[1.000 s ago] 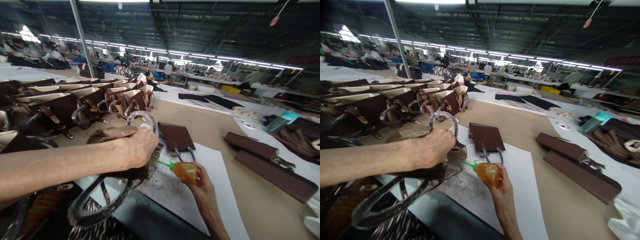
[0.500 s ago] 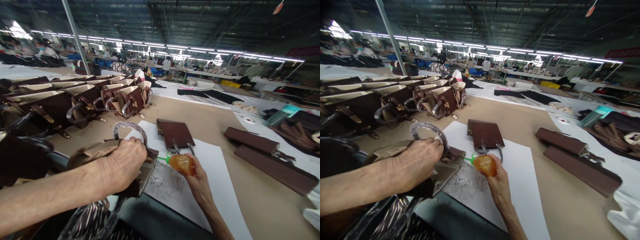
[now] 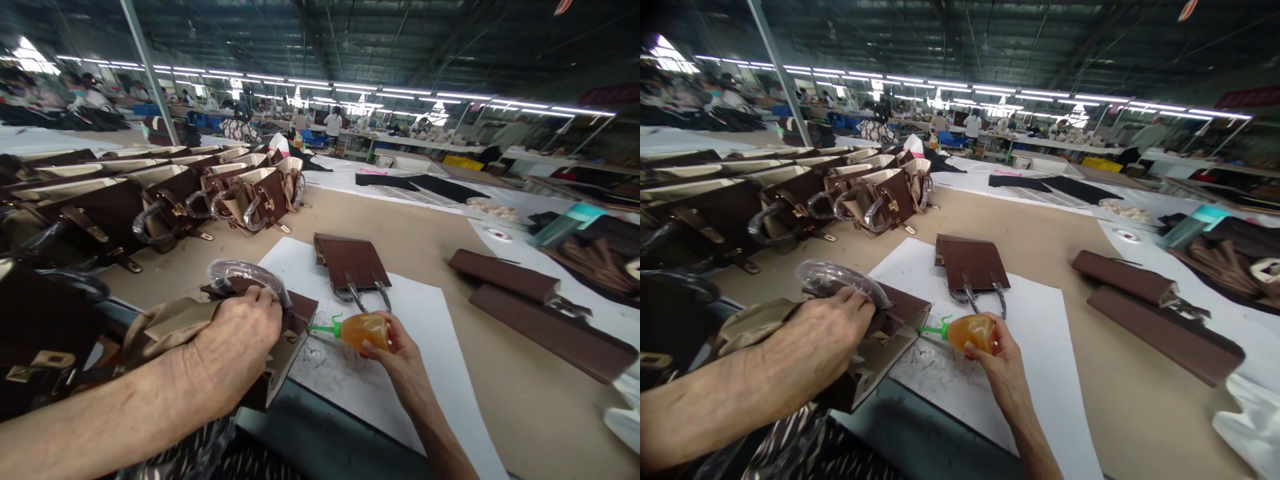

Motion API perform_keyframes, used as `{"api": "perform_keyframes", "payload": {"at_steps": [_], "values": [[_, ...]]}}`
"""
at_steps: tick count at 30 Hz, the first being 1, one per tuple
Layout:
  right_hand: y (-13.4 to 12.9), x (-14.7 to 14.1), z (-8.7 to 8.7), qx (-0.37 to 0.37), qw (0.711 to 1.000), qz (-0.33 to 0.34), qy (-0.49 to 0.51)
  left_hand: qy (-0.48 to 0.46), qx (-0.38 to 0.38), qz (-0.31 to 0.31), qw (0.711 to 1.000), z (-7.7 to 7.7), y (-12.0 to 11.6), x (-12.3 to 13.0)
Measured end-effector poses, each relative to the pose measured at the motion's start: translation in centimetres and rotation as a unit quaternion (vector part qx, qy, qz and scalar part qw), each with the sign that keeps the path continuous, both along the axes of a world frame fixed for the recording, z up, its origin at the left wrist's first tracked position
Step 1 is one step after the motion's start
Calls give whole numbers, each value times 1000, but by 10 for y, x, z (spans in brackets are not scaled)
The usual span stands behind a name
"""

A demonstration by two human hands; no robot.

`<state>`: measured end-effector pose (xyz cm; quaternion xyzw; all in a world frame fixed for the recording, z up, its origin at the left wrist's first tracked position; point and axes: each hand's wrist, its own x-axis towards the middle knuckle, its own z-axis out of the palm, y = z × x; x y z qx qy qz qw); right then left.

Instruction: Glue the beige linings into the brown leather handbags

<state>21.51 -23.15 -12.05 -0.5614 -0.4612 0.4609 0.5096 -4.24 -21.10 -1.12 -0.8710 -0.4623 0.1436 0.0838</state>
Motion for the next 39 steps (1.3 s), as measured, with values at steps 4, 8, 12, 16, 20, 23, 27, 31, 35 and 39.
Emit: {"api": "perform_keyframes", "payload": {"at_steps": [4, 8, 12, 16, 20, 23, 27, 31, 35, 39], "values": [[-4, -3, -2, -17, 1000, -4, 26, -16, -7, 10, 1000, -2, -4, -3], [-8, -5, -3, -33, 998, -12, 42, -14, -10, 12, 1000, -9, -10, -6], [-11, -7, -2, -50, 997, -19, 58, -9, -14, 25, 1000, -10, -13, -5], [-13, -10, 0, -60, 996, -17, 65, 6, -34, 33, 999, -10, -13, -4], [-18, -11, 4, -67, 995, -7, 70, 14, -35, 18, 999, -7, -12, -4], [-23, -11, 9, -80, 994, 18, 78, 35, -54, 9, 998, 0, -12, -2], [-28, -12, 11, -97, 990, 34, 97, 48, -44, -5, 998, 6, -13, 1], [-34, -14, 8, -97, 988, 41, 117, 55, -54, -11, 997, 6, -14, 2], [-42, -18, 10, -95, 986, 44, 129, 45, -45, 15, 998, 8, -14, 5], [-51, -26, 17, -88, 985, 29, 145, 54, -63, 21, 996, 15, -15, 11]]}}
